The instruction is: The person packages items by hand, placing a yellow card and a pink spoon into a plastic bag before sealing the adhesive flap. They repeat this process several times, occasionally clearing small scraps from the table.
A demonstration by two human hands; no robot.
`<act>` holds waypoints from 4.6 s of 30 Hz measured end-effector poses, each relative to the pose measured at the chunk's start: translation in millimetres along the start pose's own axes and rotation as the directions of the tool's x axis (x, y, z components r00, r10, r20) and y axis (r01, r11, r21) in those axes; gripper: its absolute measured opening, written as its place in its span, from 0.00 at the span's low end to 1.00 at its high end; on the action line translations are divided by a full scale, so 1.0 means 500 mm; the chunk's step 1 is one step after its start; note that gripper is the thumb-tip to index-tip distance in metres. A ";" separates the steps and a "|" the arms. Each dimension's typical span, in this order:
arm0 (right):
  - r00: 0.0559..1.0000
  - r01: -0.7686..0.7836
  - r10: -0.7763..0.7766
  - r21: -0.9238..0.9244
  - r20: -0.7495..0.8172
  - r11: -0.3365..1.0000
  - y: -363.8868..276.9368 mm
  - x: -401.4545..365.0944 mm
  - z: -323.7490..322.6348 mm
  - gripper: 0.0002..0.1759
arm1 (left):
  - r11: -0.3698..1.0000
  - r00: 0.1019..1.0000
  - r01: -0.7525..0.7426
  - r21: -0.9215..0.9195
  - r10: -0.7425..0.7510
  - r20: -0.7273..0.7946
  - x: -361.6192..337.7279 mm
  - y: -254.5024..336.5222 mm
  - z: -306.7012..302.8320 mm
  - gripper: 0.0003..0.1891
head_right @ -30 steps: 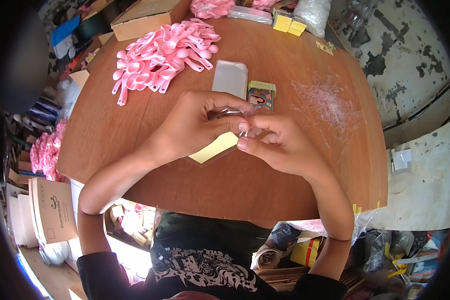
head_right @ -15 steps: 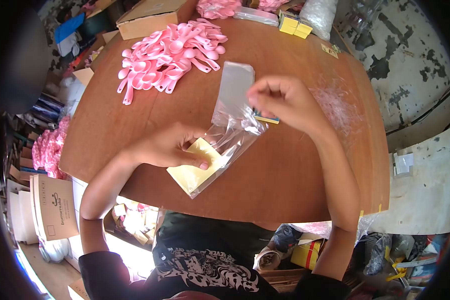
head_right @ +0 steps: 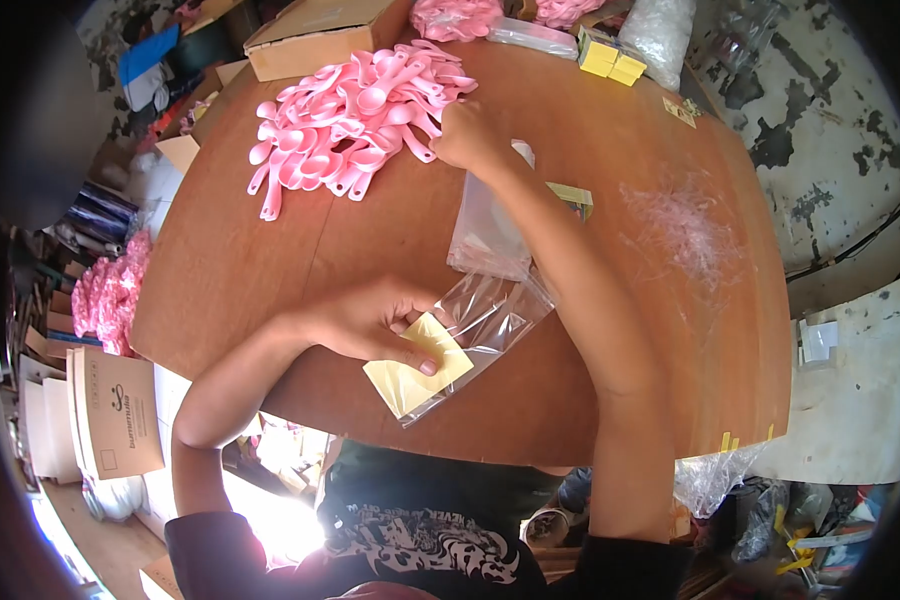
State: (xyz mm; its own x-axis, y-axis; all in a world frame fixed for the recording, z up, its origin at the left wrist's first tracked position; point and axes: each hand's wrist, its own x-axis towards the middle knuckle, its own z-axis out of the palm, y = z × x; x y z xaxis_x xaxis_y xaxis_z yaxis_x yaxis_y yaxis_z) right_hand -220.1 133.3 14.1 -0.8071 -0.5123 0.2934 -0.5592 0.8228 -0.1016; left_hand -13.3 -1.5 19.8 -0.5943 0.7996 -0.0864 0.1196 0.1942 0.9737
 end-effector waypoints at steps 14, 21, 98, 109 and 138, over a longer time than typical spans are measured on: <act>0.931 0.042 0.309 0.899 -0.193 0.436 0.075 -0.310 -0.252 0.15 | 0.996 0.975 0.034 -0.078 -0.051 -0.218 0.005 0.000 -0.003 0.18; 0.969 -0.148 0.242 0.876 0.037 0.459 0.099 -0.374 -0.261 0.15 | 0.999 0.974 0.027 0.037 -0.018 -0.227 0.012 -0.001 0.008 0.19; 0.933 0.302 -0.271 0.106 -0.235 0.947 -0.127 -0.378 -0.199 0.06 | 0.931 0.878 -0.159 0.330 0.286 -0.383 -0.008 0.023 0.053 0.20; 0.968 0.180 0.193 0.980 -0.162 -0.081 0.085 -0.390 -0.312 0.07 | 0.923 0.776 -0.348 -0.163 0.186 -0.603 -0.015 0.042 0.051 0.15; 0.958 -0.234 0.201 0.963 0.205 0.137 -0.058 -0.403 -0.146 0.10 | 0.920 0.772 -0.249 -0.302 0.000 -0.636 0.009 -0.002 0.021 0.12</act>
State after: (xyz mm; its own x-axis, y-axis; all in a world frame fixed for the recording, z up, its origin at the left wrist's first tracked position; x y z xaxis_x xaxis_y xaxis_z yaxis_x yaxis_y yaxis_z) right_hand -27.6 230.5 27.2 -0.9244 -0.3757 0.0660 -0.0695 -0.0044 -0.9976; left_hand -7.9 7.8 16.4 -0.9643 0.2560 0.0674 0.0176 -0.1920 0.9812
